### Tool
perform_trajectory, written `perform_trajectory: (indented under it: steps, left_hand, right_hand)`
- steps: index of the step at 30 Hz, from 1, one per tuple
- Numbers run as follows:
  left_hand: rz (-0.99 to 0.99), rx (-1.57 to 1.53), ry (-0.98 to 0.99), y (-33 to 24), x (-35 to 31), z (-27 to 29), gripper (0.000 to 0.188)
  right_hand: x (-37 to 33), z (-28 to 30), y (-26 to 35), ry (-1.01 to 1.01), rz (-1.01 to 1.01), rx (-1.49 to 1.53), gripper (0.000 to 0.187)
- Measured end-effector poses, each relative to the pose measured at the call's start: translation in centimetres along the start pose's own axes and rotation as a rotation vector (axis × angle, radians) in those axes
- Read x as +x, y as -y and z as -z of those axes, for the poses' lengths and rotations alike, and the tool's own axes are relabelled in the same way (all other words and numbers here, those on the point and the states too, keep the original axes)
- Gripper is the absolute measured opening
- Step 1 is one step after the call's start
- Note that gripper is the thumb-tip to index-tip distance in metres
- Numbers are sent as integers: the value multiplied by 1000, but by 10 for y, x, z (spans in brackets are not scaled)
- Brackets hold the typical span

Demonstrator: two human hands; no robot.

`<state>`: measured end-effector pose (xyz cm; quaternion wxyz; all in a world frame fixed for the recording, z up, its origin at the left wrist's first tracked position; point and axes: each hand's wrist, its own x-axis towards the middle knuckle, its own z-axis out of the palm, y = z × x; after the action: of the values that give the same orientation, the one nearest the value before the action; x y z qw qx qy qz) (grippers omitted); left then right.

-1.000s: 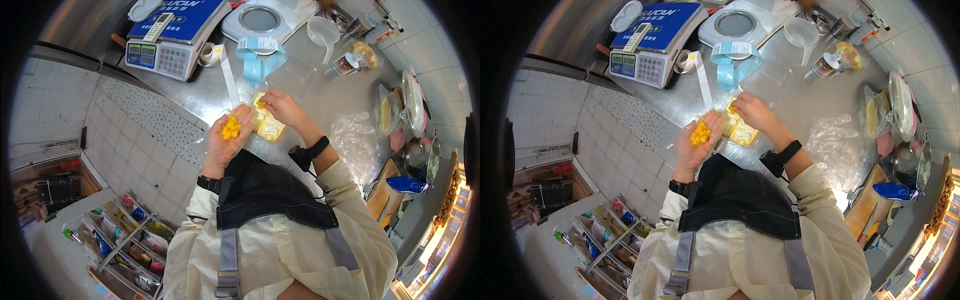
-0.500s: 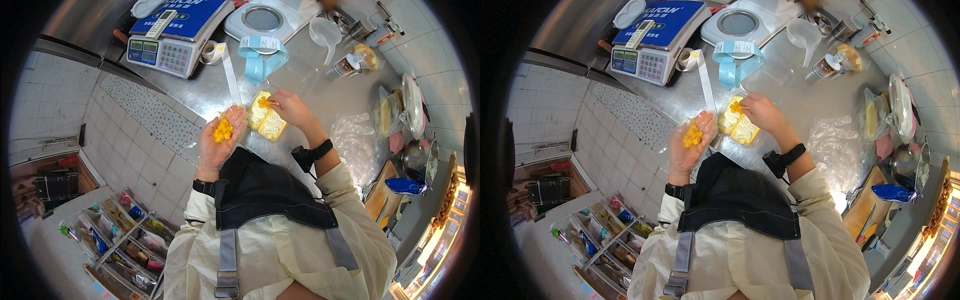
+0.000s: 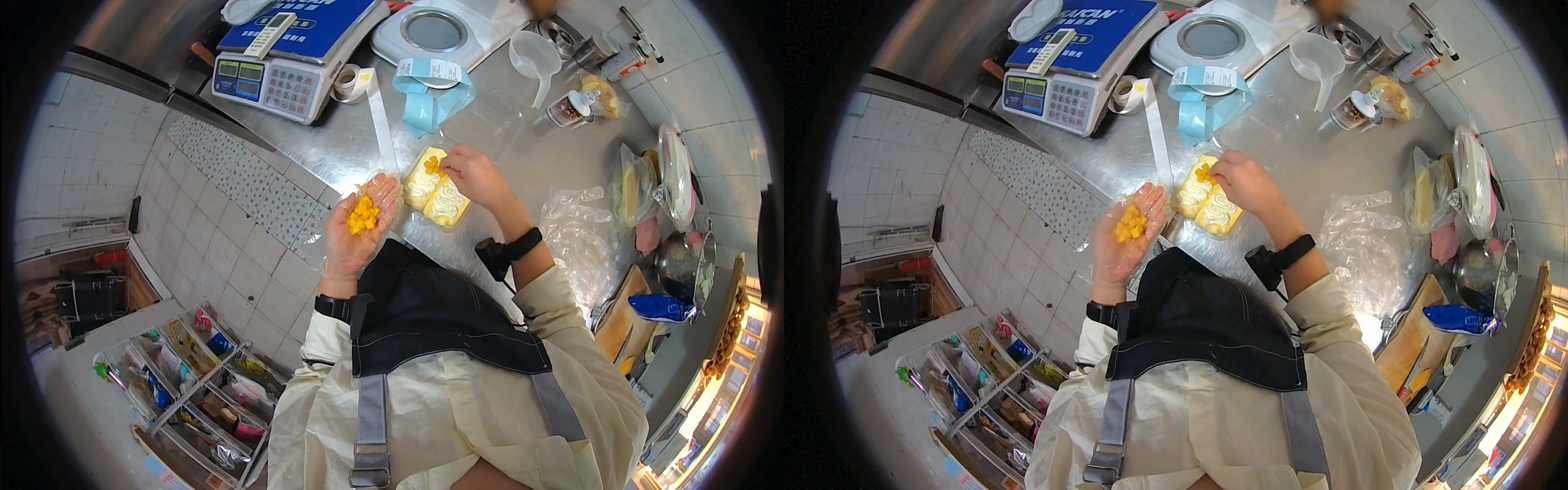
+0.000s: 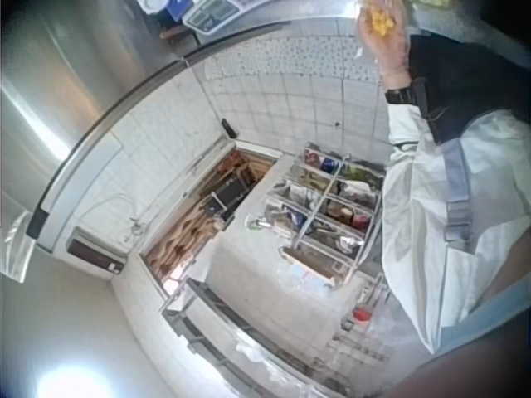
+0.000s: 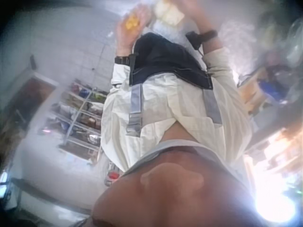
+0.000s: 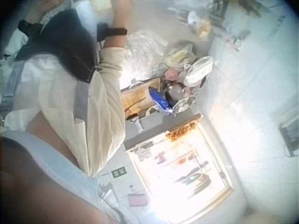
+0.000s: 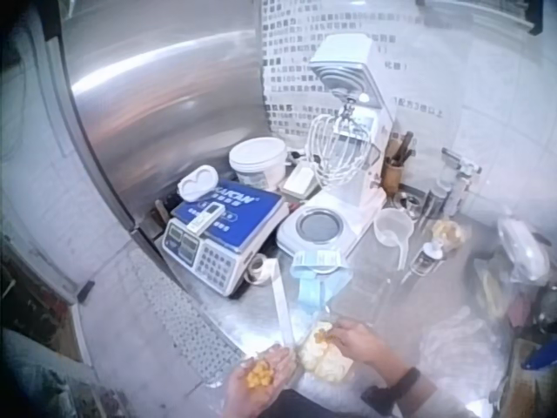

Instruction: The person pipes white cream onto two crepes, adds diced mango and chocolate chips, and rolls them into cylinders. They then wrap the crepes in plastic film and add more diced mango to the top of the wrapped rolls.

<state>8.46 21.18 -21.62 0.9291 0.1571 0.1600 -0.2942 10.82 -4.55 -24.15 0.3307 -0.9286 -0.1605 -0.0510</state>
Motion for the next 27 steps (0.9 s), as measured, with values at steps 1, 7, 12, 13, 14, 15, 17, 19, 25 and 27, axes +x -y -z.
perform_trajectory:
  steps: [1,7,12,13,14,15,17,19,25,27]
  left_hand:
    - [-2,0,1,0,0,0,51]
    - [-16,37,6,1,-1,4,52]
    - [-4,-32,58,1,-5,-5,54]
    - [-4,-34,59,2,-5,-8,54]
    - [8,-49,75,4,-4,-8,54]
    - [24,-61,90,5,-3,-10,54]
    - [48,-99,108,9,-1,-12,53]
    - [87,-145,136,15,6,-16,52]
    - [85,-25,160,21,11,-15,47]
    - [70,13,165,22,13,-13,47]
  right_hand:
    - [-1,0,-2,-7,-14,23,10]
    - [0,-2,-5,-38,-57,116,10]
    - [0,12,5,-187,-203,165,8]
    - [-1,17,11,-199,-191,167,10]
    - [-1,23,18,-211,-179,169,12]
    - [-3,30,27,-225,-168,172,15]
    - [-4,35,61,-137,-124,249,22]
    - [-7,29,80,-93,-27,304,30]
    - [-6,11,91,-79,155,304,43]
    - [-7,9,96,-27,102,387,43]
